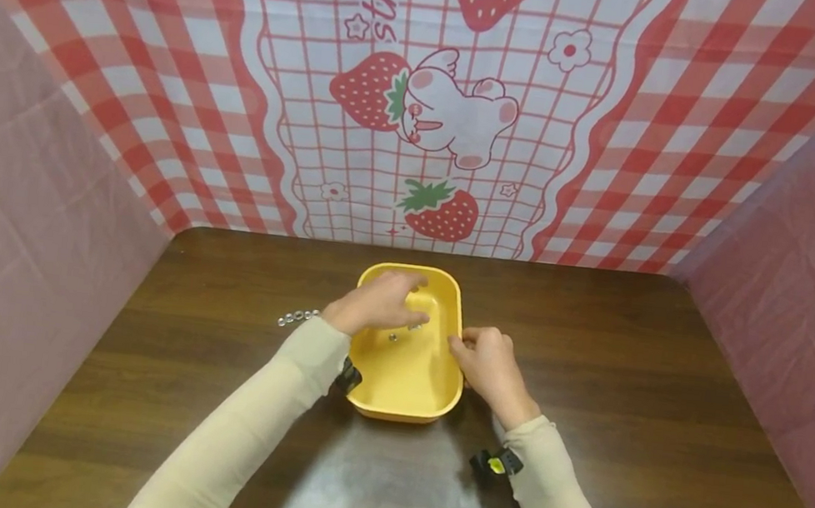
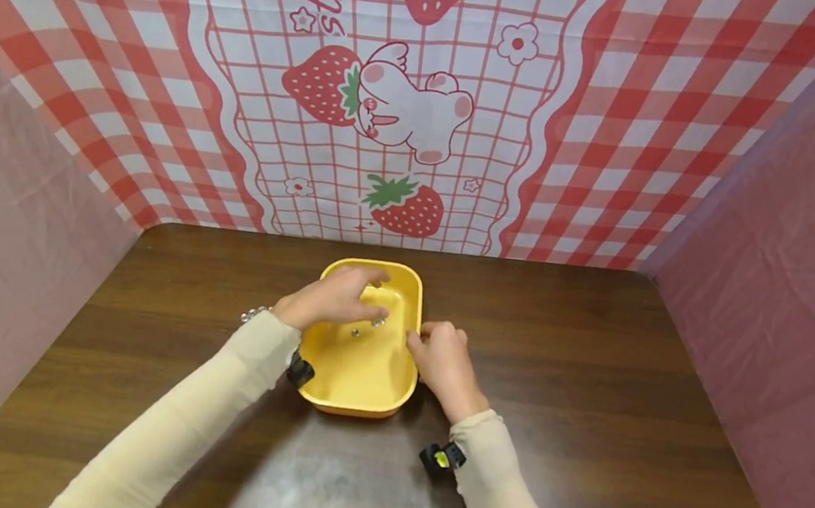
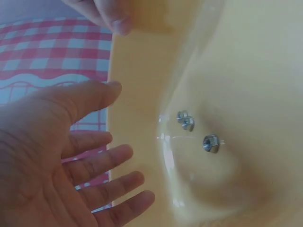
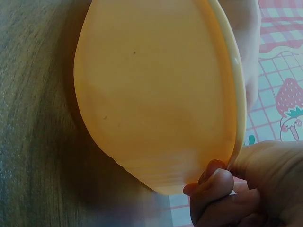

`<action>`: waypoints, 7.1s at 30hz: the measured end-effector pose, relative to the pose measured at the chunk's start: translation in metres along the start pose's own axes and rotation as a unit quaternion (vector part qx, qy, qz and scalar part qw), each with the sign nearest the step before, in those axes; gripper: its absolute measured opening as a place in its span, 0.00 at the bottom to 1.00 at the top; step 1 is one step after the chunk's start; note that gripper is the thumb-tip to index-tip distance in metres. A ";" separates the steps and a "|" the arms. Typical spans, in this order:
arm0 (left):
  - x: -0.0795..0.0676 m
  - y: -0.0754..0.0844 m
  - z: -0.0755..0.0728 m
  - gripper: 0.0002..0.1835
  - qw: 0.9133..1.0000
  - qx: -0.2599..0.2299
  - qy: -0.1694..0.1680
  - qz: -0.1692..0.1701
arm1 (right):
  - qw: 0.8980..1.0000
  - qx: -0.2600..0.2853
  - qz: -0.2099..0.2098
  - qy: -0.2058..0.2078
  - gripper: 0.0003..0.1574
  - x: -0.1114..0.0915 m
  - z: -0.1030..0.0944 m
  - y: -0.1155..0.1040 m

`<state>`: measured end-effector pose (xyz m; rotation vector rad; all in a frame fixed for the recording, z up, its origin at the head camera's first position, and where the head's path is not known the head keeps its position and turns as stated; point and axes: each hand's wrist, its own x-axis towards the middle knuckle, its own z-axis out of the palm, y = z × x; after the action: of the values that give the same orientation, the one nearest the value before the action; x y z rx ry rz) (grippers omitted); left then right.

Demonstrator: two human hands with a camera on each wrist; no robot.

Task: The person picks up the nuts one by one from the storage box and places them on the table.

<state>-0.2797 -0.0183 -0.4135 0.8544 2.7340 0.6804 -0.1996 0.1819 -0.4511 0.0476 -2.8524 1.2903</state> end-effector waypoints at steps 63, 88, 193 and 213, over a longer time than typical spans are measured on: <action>0.015 0.002 0.026 0.26 0.997 0.018 -0.026 -0.069 | 1.000 0.007 0.010 0.002 0.17 0.000 0.001 -0.002; 0.001 0.018 -0.001 0.18 1.000 0.028 0.010 -0.010 | 1.000 0.000 0.001 0.002 0.16 -0.001 0.000 -0.002; -0.141 -0.132 -0.023 0.02 0.982 0.027 0.092 -0.165 | 1.000 0.003 0.015 -0.002 0.18 -0.002 0.000 -0.002; -0.140 -0.133 -0.022 0.04 0.980 0.020 0.083 -0.179 | 1.000 0.004 0.019 -0.002 0.17 -0.003 0.000 0.000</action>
<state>-0.2378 -0.2042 -0.4518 0.3053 2.9441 0.6475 -0.1970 0.1815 -0.4509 -0.0044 -2.8646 1.3097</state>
